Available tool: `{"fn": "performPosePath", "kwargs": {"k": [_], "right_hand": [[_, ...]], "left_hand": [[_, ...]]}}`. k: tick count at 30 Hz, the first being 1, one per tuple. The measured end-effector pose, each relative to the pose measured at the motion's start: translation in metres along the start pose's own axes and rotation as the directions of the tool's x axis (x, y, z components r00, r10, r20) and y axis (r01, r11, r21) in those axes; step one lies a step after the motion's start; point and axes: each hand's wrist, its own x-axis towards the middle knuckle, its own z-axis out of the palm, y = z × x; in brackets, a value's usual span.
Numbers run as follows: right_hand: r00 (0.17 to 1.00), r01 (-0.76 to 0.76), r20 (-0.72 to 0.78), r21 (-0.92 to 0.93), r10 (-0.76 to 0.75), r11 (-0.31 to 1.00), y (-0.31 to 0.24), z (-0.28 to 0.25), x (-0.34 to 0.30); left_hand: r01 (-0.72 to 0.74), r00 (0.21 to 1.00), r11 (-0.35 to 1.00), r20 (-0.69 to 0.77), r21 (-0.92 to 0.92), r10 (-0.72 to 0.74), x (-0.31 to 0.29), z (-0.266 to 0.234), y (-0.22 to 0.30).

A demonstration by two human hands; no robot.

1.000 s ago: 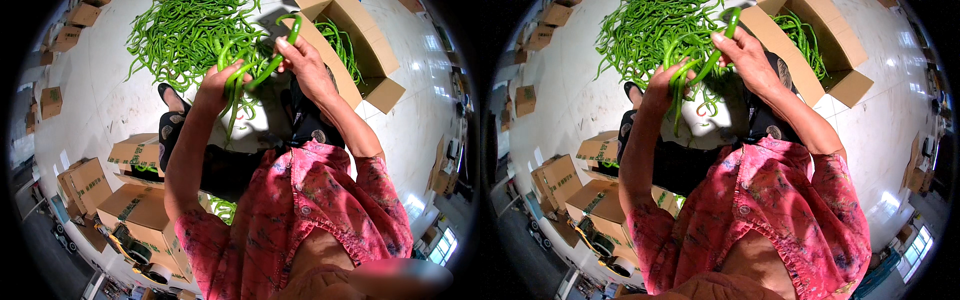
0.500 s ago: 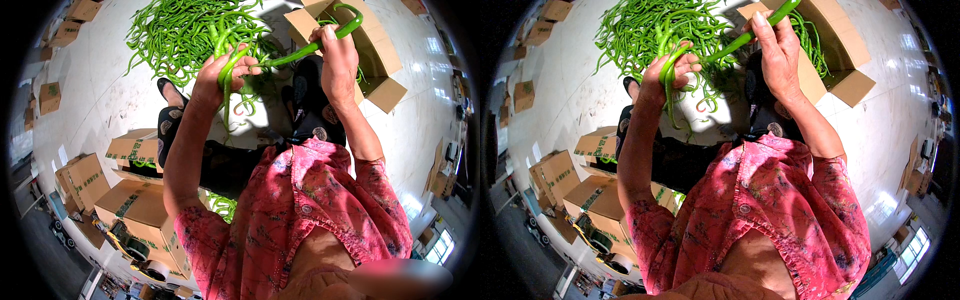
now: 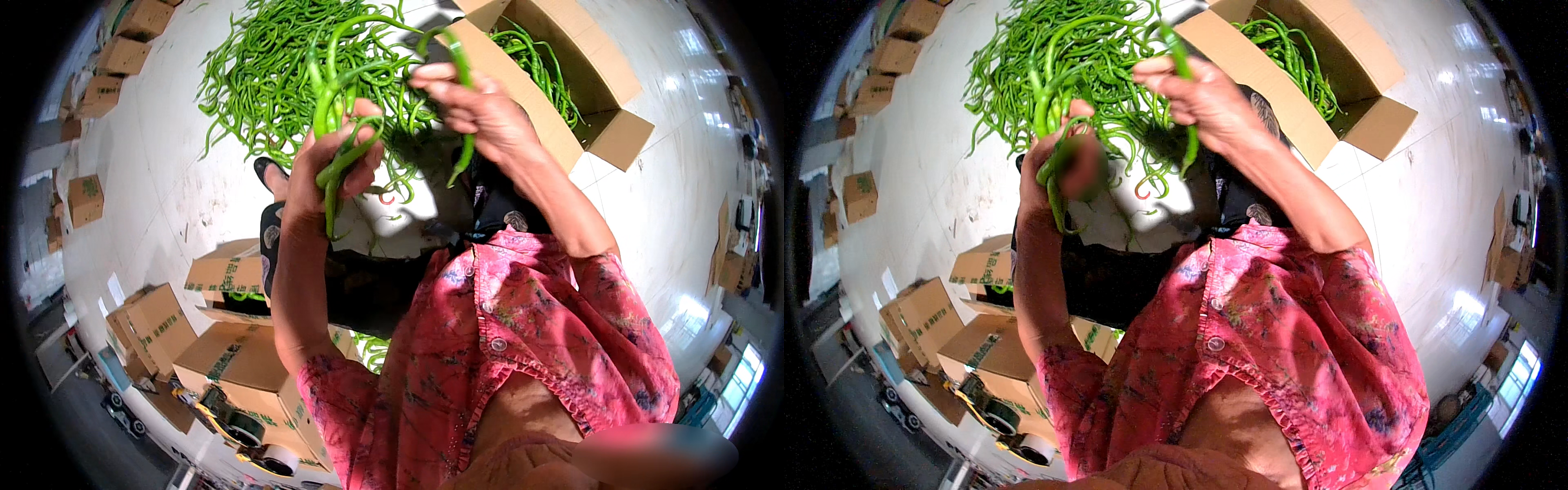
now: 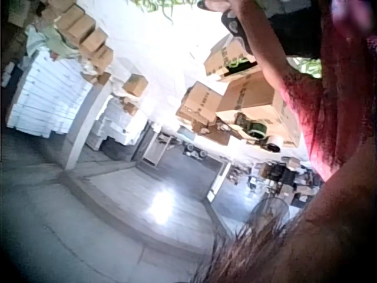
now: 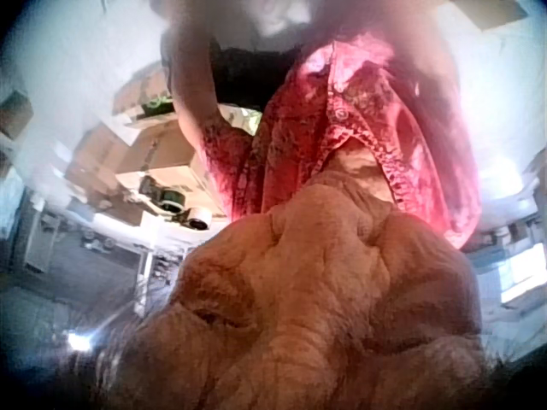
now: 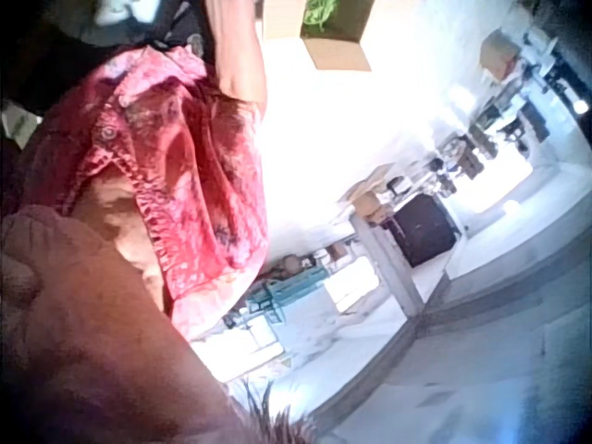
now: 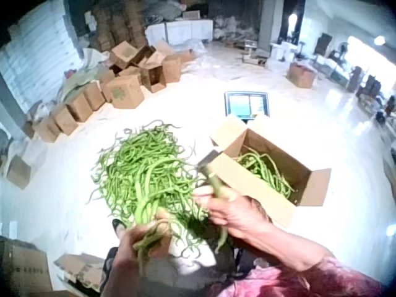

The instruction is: The person sorts green peppers by picking them up from a pile on the floor and placing them into a cardboard box.

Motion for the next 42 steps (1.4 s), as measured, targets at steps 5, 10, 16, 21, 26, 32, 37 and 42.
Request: {"fn": "performPosePath", "kwargs": {"k": [5, 10, 16, 21, 26, 32, 37, 42], "right_hand": [[0.929, -0.225, 0.326, 0.131, 0.173, 0.966, 0.044, 0.011, 0.042], [0.897, -0.181, 0.417, 0.043, 0.147, 0.982, 0.037, 0.032, 0.036], [0.936, -0.311, 0.192, 0.054, 0.296, 0.949, 0.025, 0.007, 0.032], [0.971, -0.228, 0.084, 0.056, 0.223, 0.972, 0.022, -0.01, 0.019], [0.982, -0.011, 0.186, -0.109, 0.032, 0.994, -0.005, -0.025, 0.005], [0.987, 0.07, 0.138, 0.06, -0.078, 0.996, -0.041, -0.045, -0.004], [0.972, 0.234, 0.042, -0.237, -0.23, 0.943, -0.072, -0.058, -0.008], [0.95, 0.189, -0.192, -0.271, -0.245, 0.944, -0.094, -0.104, 0.008]], "left_hand": [[-0.083, 0.971, 0.996, 0.228, 0.027, 0.074, -0.002, -0.002, -0.007], [-0.135, 0.968, 0.991, 0.215, 0.003, 0.131, -0.002, -0.009, -0.009], [-0.13, 0.966, 0.981, 0.207, -0.145, 0.158, 0.002, -0.033, -0.005], [-0.165, 0.975, 0.973, 0.125, -0.161, 0.186, 0.013, -0.036, -0.004], [-0.151, 0.979, 0.971, 0.105, -0.184, 0.172, 0.016, -0.038, -0.008], [-0.132, 0.969, 0.974, 0.181, -0.185, 0.165, 0.018, -0.037, -0.011], [-0.132, 0.975, 0.971, 0.152, -0.2, 0.164, 0.023, -0.048, -0.017], [-0.127, 0.979, 0.976, 0.138, -0.174, 0.152, 0.026, -0.045, -0.018]]}}
